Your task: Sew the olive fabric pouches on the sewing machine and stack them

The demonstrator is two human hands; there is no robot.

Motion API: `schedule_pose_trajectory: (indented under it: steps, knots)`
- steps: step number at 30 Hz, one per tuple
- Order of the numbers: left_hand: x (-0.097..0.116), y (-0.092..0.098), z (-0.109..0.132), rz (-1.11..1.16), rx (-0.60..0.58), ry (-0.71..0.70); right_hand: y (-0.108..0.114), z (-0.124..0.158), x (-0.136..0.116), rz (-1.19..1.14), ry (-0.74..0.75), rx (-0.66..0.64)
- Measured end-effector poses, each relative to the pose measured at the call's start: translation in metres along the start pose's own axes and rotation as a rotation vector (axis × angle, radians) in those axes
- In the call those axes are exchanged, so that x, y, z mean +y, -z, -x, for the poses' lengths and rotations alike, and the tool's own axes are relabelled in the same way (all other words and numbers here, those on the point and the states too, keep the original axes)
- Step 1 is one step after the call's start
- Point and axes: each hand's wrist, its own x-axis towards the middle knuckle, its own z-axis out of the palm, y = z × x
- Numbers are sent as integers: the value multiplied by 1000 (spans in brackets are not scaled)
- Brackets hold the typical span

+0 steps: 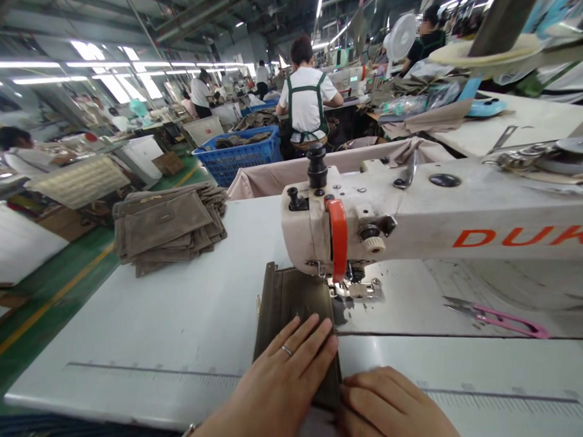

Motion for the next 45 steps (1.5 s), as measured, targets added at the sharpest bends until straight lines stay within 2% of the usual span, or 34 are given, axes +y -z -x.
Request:
schedule_pose_trajectory:
  steps: [5, 9, 13, 18, 23, 30, 33, 36, 45]
  knots:
    - [0, 6, 3, 56, 51, 8, 11, 1, -1, -119, -80, -44]
    - [8, 6, 11, 239, 196, -9, 23, 3, -2, -203, -191, -118]
    - [12, -2, 15, 354, 309, -37, 24, 2, -4, -187, -197, -123]
    - [12, -10, 17, 381, 397, -68, 21, 2, -5, -192, -180, -109]
    - [13, -13, 16, 378, 381, -93, 20, 3, -4, -181, -174, -115]
    - [17, 2, 3, 394, 424, -125, 14, 2, 1, -92, -105, -45]
    - [12, 3, 2, 407, 432, -122, 9, 1, 5, -32, -40, -12]
    - [3, -1, 0, 393, 419, -155, 5, 0, 10, -27, -41, 8]
    - [-20, 4, -18, 320, 435, -157, 9, -14, 23, -45, -89, -142]
